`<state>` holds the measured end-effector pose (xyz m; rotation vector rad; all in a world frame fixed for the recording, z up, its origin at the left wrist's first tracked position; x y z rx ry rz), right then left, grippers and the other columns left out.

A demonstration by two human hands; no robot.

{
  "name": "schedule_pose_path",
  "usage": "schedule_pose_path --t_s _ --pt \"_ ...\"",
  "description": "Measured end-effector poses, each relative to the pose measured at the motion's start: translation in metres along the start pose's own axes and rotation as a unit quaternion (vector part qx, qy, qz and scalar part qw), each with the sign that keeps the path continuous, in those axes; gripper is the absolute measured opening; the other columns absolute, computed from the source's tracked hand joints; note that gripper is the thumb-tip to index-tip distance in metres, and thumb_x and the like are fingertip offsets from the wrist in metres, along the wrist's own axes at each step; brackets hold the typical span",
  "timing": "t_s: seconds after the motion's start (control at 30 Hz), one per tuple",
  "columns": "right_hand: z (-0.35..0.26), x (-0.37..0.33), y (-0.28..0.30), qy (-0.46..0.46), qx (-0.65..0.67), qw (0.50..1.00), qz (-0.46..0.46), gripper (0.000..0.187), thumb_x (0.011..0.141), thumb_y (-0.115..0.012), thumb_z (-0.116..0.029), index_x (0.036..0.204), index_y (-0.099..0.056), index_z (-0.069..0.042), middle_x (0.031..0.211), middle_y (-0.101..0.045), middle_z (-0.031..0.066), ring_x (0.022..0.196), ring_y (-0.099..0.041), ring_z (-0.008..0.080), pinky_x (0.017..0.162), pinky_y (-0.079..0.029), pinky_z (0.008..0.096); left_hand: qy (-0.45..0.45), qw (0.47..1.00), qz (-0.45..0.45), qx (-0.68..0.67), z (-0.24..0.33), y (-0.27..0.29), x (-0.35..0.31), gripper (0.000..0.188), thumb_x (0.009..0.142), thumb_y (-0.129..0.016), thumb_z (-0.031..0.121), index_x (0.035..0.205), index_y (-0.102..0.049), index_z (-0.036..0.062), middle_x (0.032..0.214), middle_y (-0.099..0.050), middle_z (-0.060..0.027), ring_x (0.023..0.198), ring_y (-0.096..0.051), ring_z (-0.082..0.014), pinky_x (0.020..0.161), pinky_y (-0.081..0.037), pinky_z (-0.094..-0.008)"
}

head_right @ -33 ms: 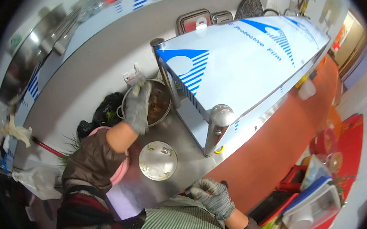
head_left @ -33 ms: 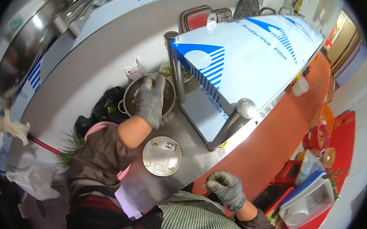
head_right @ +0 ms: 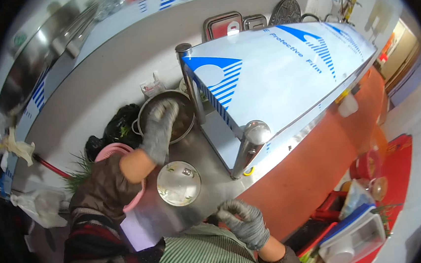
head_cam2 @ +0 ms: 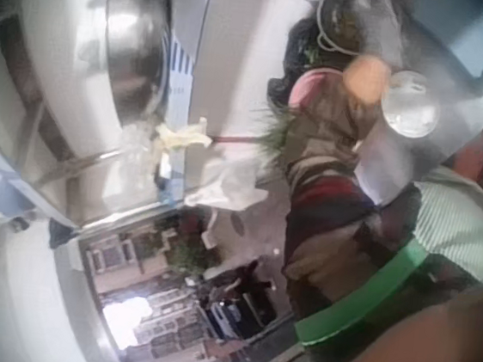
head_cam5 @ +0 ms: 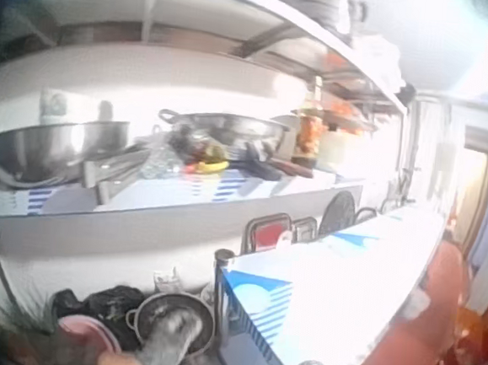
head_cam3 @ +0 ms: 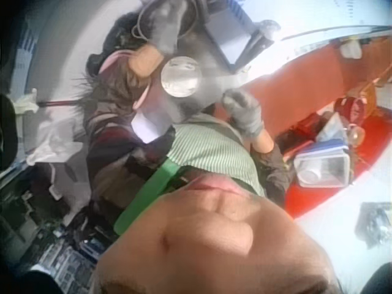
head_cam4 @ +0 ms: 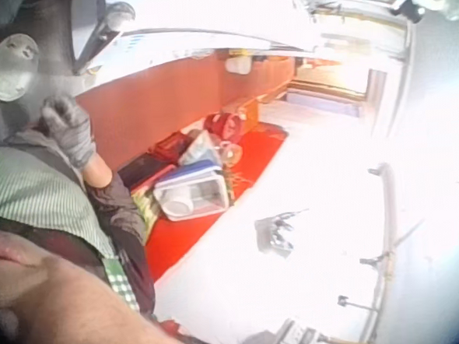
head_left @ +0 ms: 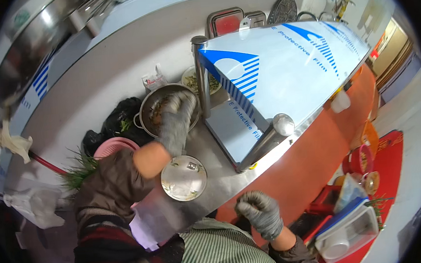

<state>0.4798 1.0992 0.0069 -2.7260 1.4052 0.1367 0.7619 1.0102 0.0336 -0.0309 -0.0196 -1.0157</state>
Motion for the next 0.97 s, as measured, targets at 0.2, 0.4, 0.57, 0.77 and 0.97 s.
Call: schedule_pose_path --t_s 0.2,0.4,0.57,0.77,0.97 --pt "-0.09 0.064 -0.039 0.265 -0.3 0.907 0.129 0.012 0.079 -0.07 -0.005 0.088 -0.062 -0.002 0.075 -0.061 0.0087 0.065 -0.06 0.0161 0.059 -0.049 0.0282 0.114 0.912 -0.388 -0.071 0.035 0.024 -0.092 0.044 0.096 -0.044 0.042 0.091 -0.06 0.0009 0.077 -0.064 -0.0098 0.063 -0.062 -0.0146 0.057 -0.049 -0.0251" --pt "-0.086 0.12 -0.089 0.229 -0.065 0.954 0.18 0.012 0.083 -0.067 -0.004 0.093 -0.062 0.0 0.08 -0.059 0.0047 0.068 -0.056 0.01 0.062 -0.048 0.0259 0.027 0.961 -0.228 -0.153 0.046 0.038 -0.08 0.038 0.097 -0.045 0.039 0.085 -0.057 0.0043 0.068 -0.057 -0.0034 0.056 -0.054 -0.0097 0.052 -0.043 -0.0213" --pt "-0.08 0.136 -0.105 0.243 0.001 0.963 0.119 0.017 0.085 -0.064 -0.003 0.099 -0.057 0.001 0.082 -0.058 0.0051 0.069 -0.053 0.0092 0.061 -0.047 0.0248 0.109 0.934 -0.194 -0.281 0.037 0.045 -0.068 0.026 0.096 -0.05 0.031 0.089 -0.057 0.0064 0.069 -0.056 -0.0013 0.058 -0.053 -0.0085 0.053 -0.043 -0.021" --pt "-0.06 0.144 -0.101 0.197 -0.055 0.967 0.155 0.032 0.087 -0.06 -0.002 0.118 -0.054 0.0 0.085 -0.058 0.0042 0.078 -0.055 0.011 0.071 -0.048 0.0267 0.056 0.946 -0.082 -0.308 0.025 0.041 -0.044 0.026 0.09 -0.06 0.031 0.087 -0.061 0.006 0.069 -0.062 -0.0026 0.057 -0.057 -0.0081 0.051 -0.047 -0.0205" --pt "-0.013 0.101 -0.076 0.157 -0.252 0.954 -0.038 0.045 0.084 -0.061 0.001 0.127 -0.05 -0.004 0.099 -0.061 0.0068 0.088 -0.059 0.0135 0.076 -0.049 0.0262 -0.071 0.953 0.027 -0.294 0.017 0.045 0.073 0.022 0.086 -0.067 0.026 0.095 -0.063 0.006 0.074 -0.064 0.0002 0.059 -0.057 -0.006 0.051 -0.046 -0.0181"
Point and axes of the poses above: each hand's wrist, its own x-axis towards the middle knuckle, its own y-axis out of the back of the hand, z = x × y, the point moved 1 cm from there along x, towards the middle knuckle
